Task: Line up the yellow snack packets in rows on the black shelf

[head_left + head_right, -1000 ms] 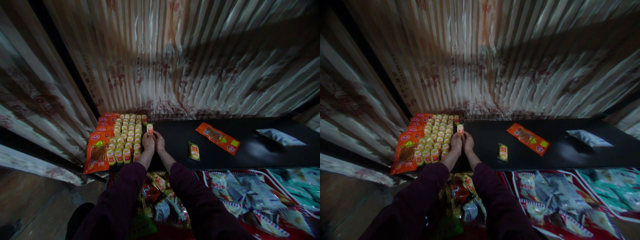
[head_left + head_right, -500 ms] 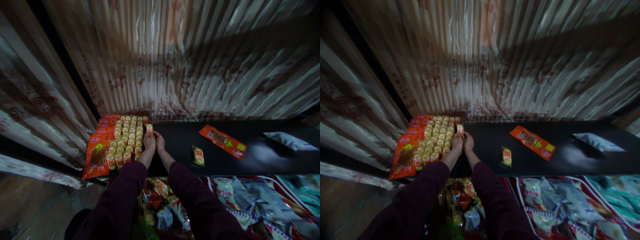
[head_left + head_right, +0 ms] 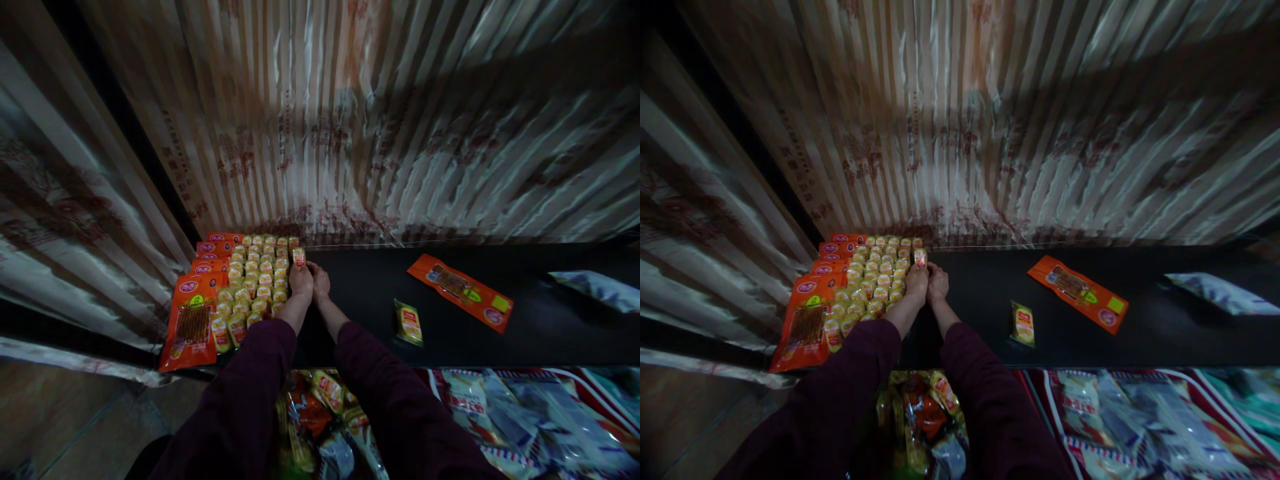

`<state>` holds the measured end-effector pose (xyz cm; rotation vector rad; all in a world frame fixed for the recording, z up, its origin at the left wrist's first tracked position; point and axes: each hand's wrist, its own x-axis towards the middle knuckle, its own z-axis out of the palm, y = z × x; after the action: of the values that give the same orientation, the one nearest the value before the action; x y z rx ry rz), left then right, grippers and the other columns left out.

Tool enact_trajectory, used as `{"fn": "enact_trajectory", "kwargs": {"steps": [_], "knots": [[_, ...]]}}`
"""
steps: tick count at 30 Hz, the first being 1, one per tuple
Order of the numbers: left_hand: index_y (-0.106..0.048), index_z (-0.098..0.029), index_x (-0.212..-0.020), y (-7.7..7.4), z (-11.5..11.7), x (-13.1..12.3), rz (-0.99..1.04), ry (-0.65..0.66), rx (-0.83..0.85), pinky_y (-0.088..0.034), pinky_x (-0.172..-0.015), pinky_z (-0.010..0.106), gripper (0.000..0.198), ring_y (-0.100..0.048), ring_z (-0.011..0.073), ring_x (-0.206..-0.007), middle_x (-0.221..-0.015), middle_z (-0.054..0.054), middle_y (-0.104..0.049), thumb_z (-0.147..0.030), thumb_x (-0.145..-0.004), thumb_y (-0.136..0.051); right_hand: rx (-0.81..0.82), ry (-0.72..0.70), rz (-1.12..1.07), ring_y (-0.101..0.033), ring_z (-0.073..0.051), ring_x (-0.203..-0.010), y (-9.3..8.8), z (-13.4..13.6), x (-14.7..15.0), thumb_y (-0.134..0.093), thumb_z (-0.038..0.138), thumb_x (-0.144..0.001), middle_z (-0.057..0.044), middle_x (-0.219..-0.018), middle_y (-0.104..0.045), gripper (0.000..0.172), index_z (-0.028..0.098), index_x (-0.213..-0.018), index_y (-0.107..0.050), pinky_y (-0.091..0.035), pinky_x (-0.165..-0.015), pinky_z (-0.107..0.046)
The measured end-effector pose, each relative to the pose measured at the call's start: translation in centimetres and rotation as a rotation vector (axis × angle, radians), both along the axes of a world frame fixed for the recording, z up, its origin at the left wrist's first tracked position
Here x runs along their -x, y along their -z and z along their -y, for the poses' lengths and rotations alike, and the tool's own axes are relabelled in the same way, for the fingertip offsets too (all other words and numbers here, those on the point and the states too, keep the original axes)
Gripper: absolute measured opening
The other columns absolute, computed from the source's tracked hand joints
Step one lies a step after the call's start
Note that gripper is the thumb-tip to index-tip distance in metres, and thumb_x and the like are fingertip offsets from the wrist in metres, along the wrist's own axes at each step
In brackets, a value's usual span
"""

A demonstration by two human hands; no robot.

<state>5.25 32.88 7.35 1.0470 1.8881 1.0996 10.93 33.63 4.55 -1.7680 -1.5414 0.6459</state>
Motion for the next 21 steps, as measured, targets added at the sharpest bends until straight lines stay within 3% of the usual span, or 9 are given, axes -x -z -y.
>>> {"fn": "enact_trajectory", "kwargs": {"steps": [13, 21], "knots": [[-0.065, -0.012, -0.085, -0.3, -0.8, 0.1, -0.162, 0.097, -0.012, -0.044, -0.087, 0.033, 0.028, -0.061, 0.0224, -0.097, -0.087, 0.015, -0.067, -0.012, -0.086, -0.037, 0.139, -0.042, 0.223, -0.05, -0.019, -0.1, -1.7, 0.1, 0.4, -0.043, 0.026, -0.089, -0.006, -0.112, -0.062, 0.036, 0.026, -0.122, -0.057, -0.04, -0.08, -0.024], [-0.064, -0.011, -0.089, -0.4, -0.4, -0.7, -0.15, 0.188, -0.082, -0.035, -0.097, 0.043, 0.033, -0.055, 0.0265, -0.107, -0.091, 0.019, -0.065, -0.016, -0.091, -0.031, 0.147, -0.045, 0.257, -0.048, -0.017, -0.1, -1.2, -0.4, 0.3, -0.044, 0.024, -0.089, -0.005, -0.112, -0.06, 0.035, 0.026, -0.122, -0.056, -0.038, -0.079, -0.022]]}}
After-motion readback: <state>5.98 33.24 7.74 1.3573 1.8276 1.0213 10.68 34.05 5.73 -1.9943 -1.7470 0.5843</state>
